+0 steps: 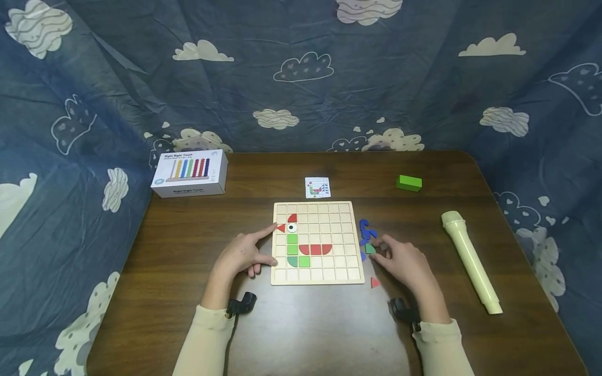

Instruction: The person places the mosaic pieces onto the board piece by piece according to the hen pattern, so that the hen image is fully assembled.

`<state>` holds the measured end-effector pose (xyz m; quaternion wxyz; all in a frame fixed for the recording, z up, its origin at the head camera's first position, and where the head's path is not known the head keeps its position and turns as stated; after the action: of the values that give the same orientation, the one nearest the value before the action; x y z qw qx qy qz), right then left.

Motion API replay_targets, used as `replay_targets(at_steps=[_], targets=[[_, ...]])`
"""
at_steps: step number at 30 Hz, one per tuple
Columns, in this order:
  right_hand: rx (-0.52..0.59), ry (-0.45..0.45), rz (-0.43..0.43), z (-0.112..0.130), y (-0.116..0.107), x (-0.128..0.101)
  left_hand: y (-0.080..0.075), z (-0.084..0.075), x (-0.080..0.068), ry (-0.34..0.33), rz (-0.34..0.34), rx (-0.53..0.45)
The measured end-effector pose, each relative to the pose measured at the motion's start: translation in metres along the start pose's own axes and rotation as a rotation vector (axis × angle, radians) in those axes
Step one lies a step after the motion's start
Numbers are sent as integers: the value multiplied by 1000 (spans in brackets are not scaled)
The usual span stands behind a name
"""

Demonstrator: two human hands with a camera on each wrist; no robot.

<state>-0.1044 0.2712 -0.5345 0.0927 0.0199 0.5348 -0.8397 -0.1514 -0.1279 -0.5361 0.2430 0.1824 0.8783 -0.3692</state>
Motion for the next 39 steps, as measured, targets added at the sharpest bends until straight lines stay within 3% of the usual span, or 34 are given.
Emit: replay_targets(at_steps=[11, 17, 22, 27, 39], targets=[[-55, 5, -42, 18, 1, -2, 0, 0, -1, -3, -7, 8], [-2, -63, -72, 22, 0, -5, 0, 0, -1, -7, -11, 10], [11, -119, 6, 15, -4, 7, 0, 0, -1, -2, -13, 6], [14, -103, 96, 8, -3, 12, 1, 0, 0, 5, -5, 5], [13, 15, 2, -3, -6, -5, 1, 1, -1, -10, -5, 0]])
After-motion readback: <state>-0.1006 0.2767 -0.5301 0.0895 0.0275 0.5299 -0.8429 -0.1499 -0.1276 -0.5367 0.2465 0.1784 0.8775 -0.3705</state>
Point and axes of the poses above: each hand's wrist, its own x-axis towards the middle knuckle, its own y-axis out of the palm, z = x × y, the point moved 3 cm from there along x, towards the middle knuckle, and after that the axes turned 6 degrees about -y, right-handed, at the moved point
